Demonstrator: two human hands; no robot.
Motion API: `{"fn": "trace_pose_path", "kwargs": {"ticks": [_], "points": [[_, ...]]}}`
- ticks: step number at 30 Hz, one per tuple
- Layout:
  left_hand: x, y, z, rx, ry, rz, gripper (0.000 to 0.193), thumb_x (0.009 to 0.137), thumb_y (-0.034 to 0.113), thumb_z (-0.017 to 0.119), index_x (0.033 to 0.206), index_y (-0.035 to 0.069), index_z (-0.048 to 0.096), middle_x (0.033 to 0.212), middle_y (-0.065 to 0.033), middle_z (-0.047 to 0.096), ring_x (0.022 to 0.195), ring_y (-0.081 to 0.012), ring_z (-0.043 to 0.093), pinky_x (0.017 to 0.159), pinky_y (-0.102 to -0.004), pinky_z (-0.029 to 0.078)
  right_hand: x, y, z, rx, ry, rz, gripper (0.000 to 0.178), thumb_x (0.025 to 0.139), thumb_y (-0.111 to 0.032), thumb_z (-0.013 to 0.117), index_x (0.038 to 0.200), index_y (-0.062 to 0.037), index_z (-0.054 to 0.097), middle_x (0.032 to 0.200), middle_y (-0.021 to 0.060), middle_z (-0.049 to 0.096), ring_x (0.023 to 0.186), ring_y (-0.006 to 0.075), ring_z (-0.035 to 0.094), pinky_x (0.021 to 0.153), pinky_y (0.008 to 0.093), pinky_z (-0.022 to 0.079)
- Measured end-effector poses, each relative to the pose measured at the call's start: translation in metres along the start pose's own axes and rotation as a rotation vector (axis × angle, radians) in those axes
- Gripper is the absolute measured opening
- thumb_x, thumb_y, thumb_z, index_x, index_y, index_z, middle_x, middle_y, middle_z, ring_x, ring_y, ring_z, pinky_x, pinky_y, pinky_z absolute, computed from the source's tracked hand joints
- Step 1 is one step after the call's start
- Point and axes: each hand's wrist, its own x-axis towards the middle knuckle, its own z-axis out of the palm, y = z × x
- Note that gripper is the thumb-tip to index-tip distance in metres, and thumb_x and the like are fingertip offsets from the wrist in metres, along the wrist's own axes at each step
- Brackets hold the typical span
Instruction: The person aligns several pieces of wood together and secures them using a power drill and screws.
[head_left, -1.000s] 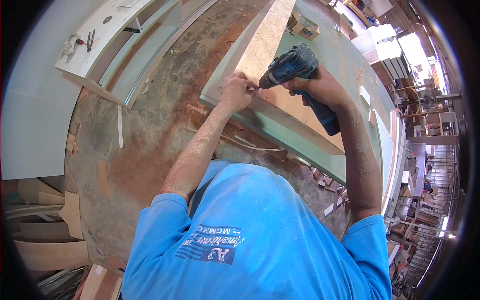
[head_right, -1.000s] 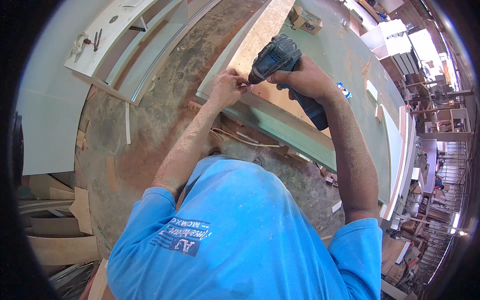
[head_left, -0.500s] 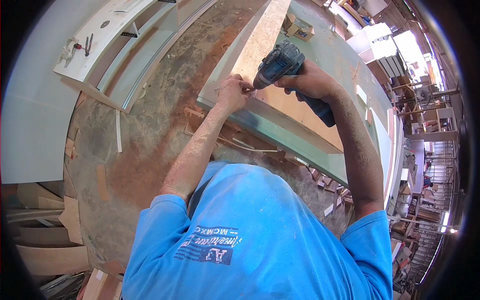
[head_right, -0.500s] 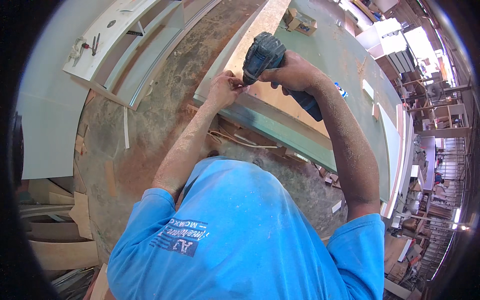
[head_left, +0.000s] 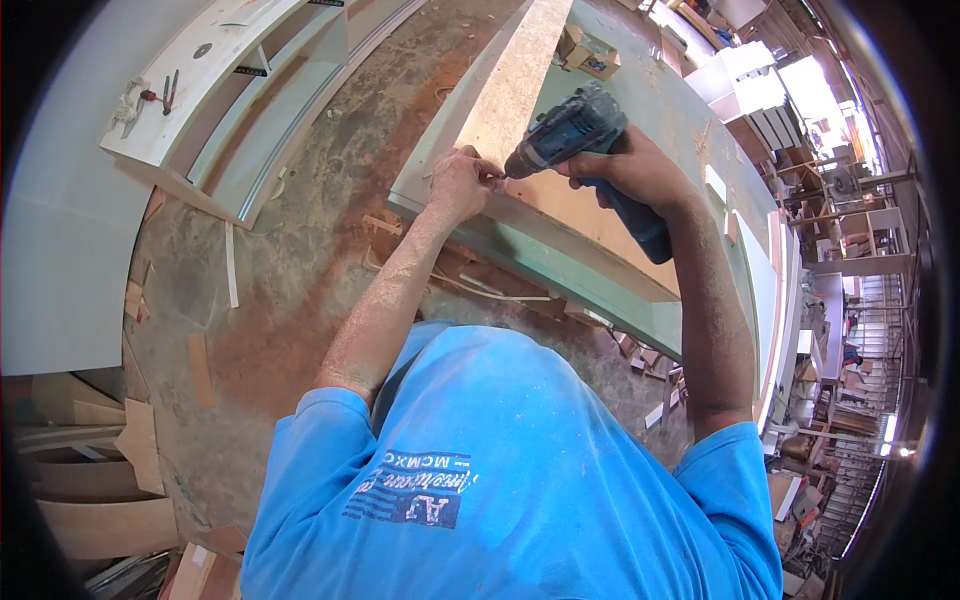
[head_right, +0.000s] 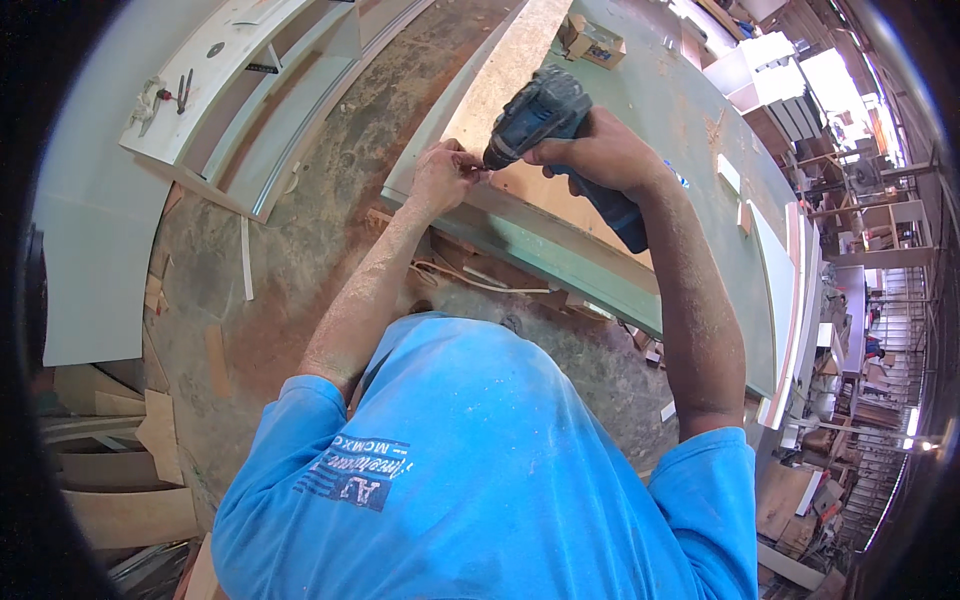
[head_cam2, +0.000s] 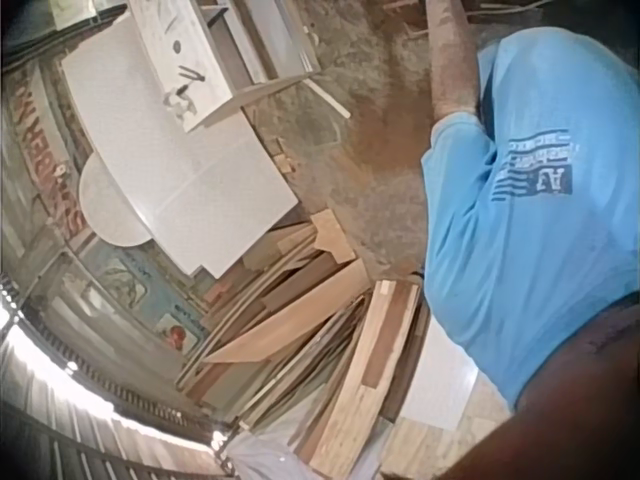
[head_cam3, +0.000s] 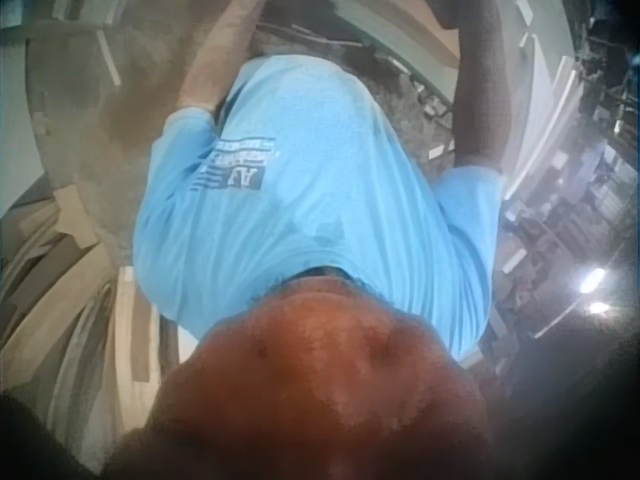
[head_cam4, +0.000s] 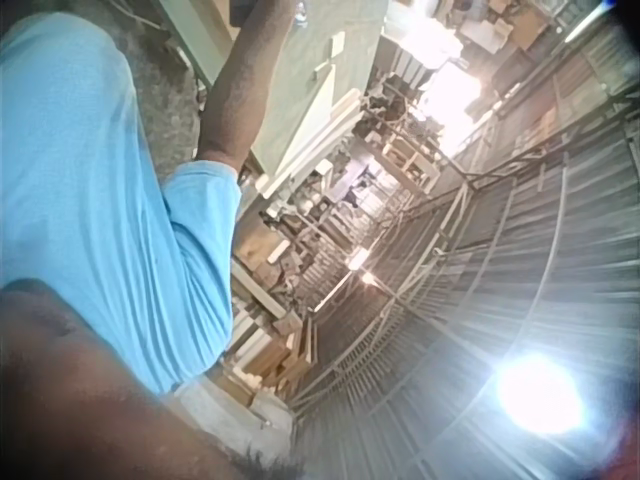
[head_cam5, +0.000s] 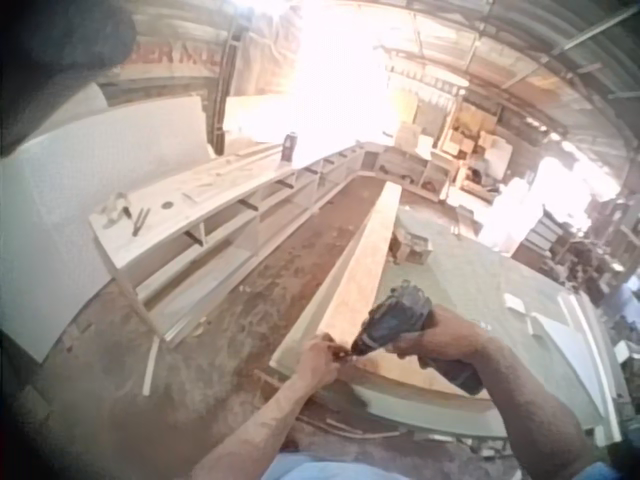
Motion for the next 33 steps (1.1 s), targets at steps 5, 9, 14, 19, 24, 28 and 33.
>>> {"fn": "trace_pose_path", "kwargs": {"ticks": [5, 9, 14, 19, 24, 28, 33], "points": [[0.001, -0.008, 0.005, 0.017, 0.029, 0.062, 0.023, 0.082, 0.033, 0.085, 0.100, 0.018, 0.085, 0.096, -0.0080, 0.066, 0.104, -0.0298, 0.064, 0.097, -0.0435, 0.049, -0.009, 0.017, -0.002, 0.043, 0.061, 0.076, 0.037, 0.084, -0.021, 0.084, 0.116, -0.0053, 0.072, 0.091, 0.0081, 0.074, 0.078, 0.0131, 0.070, 0.056, 0.0296, 0.055], [0.000, -0.002, 0.003, 0.028, 0.021, 0.035, 0.012, 0.082, 0.025, 0.082, 0.094, 0.021, 0.085, 0.102, -0.0065, 0.067, 0.110, -0.0290, 0.061, 0.103, -0.0421, 0.048, -0.012, 0.033, 0.000, 0.010, 0.089, 0.119, 0.037, 0.084, -0.020, 0.083, 0.116, -0.0048, 0.072, 0.087, 0.0083, 0.073, 0.072, 0.0133, 0.069, 0.055, 0.0293, 0.055], [0.001, -0.001, -0.002, 0.032, -0.007, 0.008, 0.014, 0.084, 0.025, 0.081, 0.096, 0.020, 0.085, 0.104, -0.0072, 0.067, 0.111, -0.0282, 0.062, 0.104, -0.0420, 0.048, -0.013, 0.042, 0.004, 0.117, 0.137, 0.185, 0.035, 0.084, -0.017, 0.082, 0.116, -0.0056, 0.071, 0.094, 0.0070, 0.075, 0.076, 0.0130, 0.070, 0.055, 0.0290, 0.055], [0.001, -0.002, 0.002, 0.032, 0.041, 0.062, 0.022, 0.083, 0.031, 0.083, 0.100, 0.017, 0.084, 0.097, -0.0094, 0.066, 0.106, -0.0294, 0.063, 0.098, -0.0443, 0.048, -0.014, 0.048, 0.006, 0.129, 0.158, 0.210, 0.036, 0.087, -0.020, 0.080, 0.118, -0.0041, 0.072, 0.086, 0.0086, 0.074, 0.057, 0.0106, 0.063, 0.054, 0.0276, 0.053], [0.000, -0.001, 0.001, 0.033, 0.006, 0.032, 0.014, 0.084, 0.023, 0.080, 0.097, 0.020, 0.084, 0.101, -0.0086, 0.066, 0.109, -0.0302, 0.062, 0.103, -0.0432, 0.047, -0.007, 0.047, 0.006, 0.074, 0.123, 0.210, 0.038, 0.087, -0.022, 0.080, 0.120, -0.0054, 0.071, 0.087, 0.0086, 0.074, 0.059, 0.0112, 0.064, 0.055, 0.0279, 0.054], [0.000, -0.003, 0.006, 0.043, 0.036, 0.077, 0.020, 0.084, 0.029, 0.083, 0.099, 0.015, 0.084, 0.095, -0.0088, 0.065, 0.104, -0.0287, 0.063, 0.096, -0.0436, 0.049, 0.004, 0.047, 0.002, 0.027, 0.080, 0.160, 0.039, 0.088, -0.024, 0.079, 0.122, -0.0063, 0.071, 0.088, 0.0085, 0.074, 0.066, 0.0126, 0.067, 0.057, 0.0283, 0.056], [0.000, -0.005, 0.007, 0.056, 0.067, 0.081, 0.020, 0.083, 0.028, 0.084, 0.098, 0.014, 0.083, 0.093, -0.0087, 0.066, 0.102, -0.0286, 0.064, 0.093, -0.0432, 0.050, 0.002, 0.035, 0.007, -0.055, 0.109, 0.209, 0.038, 0.087, -0.025, 0.077, 0.122, -0.0087, 0.073, 0.087, 0.0090, 0.073, 0.067, 0.0127, 0.067, 0.058, 0.0298, 0.057]]}}
